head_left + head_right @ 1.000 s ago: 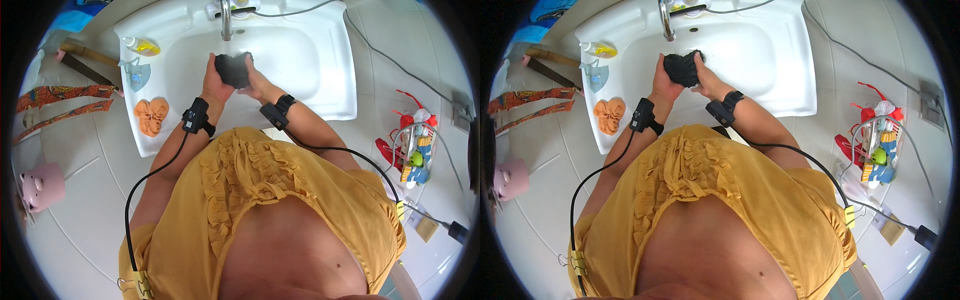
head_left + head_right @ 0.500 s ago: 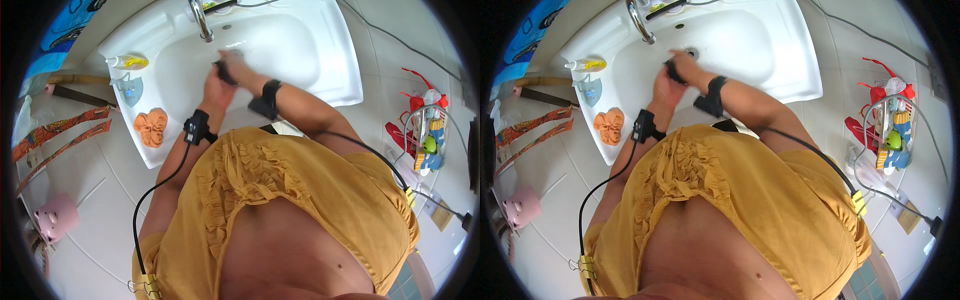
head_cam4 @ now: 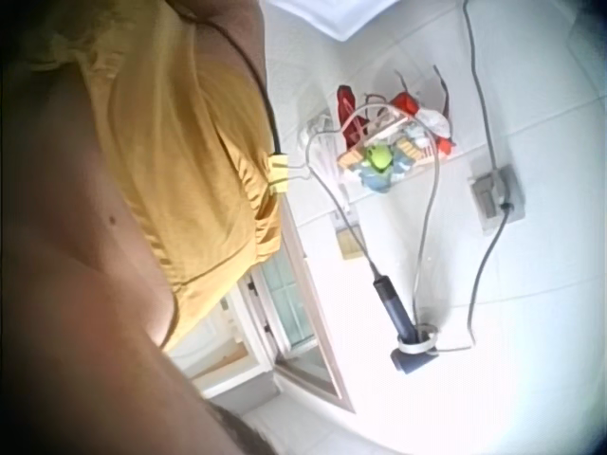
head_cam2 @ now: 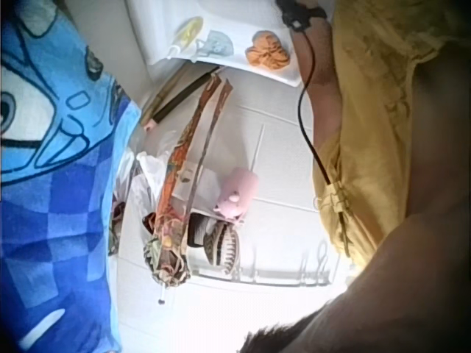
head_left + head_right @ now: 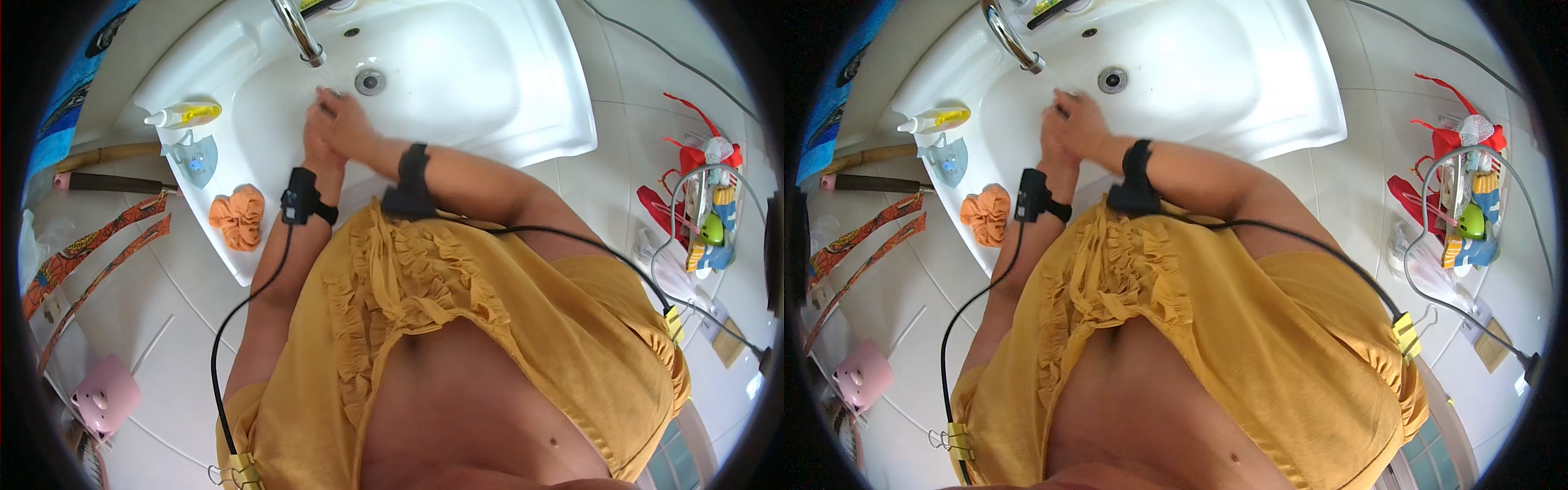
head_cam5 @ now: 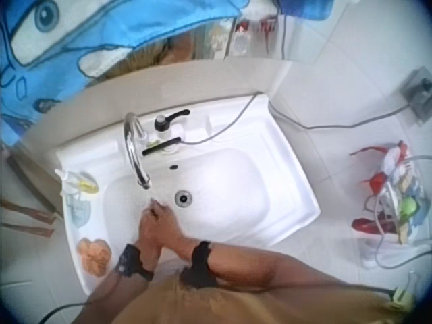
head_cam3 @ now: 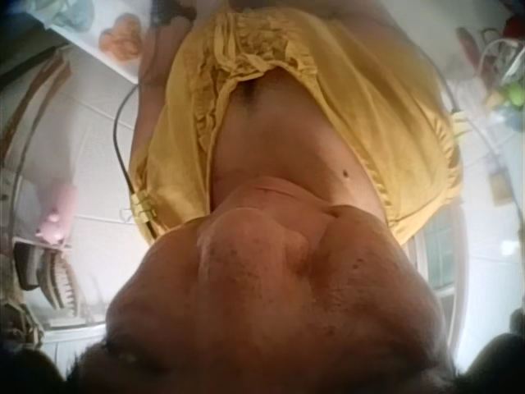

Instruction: Cleaning a sink, bathroom wall, living room table, and sofa with a cloth.

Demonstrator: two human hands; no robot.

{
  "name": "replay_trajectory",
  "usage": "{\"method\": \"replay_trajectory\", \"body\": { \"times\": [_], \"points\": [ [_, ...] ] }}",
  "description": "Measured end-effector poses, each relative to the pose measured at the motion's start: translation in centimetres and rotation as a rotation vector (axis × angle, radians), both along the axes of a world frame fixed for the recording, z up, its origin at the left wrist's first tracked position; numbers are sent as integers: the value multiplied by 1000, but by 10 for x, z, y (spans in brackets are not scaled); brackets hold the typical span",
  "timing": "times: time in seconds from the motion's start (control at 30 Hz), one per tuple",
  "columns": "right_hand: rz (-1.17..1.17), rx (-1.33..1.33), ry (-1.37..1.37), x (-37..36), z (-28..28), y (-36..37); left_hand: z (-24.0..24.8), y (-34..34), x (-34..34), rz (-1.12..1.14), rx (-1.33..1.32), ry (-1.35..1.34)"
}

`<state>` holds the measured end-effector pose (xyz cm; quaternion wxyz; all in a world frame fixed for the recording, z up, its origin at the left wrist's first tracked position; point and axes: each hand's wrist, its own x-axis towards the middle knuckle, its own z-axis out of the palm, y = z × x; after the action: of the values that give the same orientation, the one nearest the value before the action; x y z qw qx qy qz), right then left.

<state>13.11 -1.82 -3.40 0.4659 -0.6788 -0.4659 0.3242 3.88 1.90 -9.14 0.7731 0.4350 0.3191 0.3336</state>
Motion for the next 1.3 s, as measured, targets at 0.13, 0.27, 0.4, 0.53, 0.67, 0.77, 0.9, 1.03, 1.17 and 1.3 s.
{"method": "replay_trajectory", "body": {
  "times": [0.13,0.27,0.4,0.53,0.67,0.77,0.9,1.03,1.17,1.3],
  "points": [
    [-128,-187,289,80,-50,14,64,-27,68,119,-780,-148],
    [23,-34,66,22,-16,2,32,3,19,180,-641,-329],
    [168,-6,-1088,77,-44,20,60,-22,67,106,-726,-250],
    [304,-125,-61,77,-5,-2,89,-1,60,211,-834,-139],
    [349,120,-412,73,31,-15,46,17,41,72,-802,21],
    [324,106,-355,73,14,-1,37,17,40,31,-903,-114],
    [315,-92,-168,72,23,4,46,5,52,90,-859,-22],
    [172,-109,-155,69,21,4,65,-7,67,192,-857,24],
    [137,-288,-37,68,20,8,48,-16,66,201,-631,77],
    [-60,-354,180,72,-20,23,34,-19,56,106,-500,283]
  ]
}}
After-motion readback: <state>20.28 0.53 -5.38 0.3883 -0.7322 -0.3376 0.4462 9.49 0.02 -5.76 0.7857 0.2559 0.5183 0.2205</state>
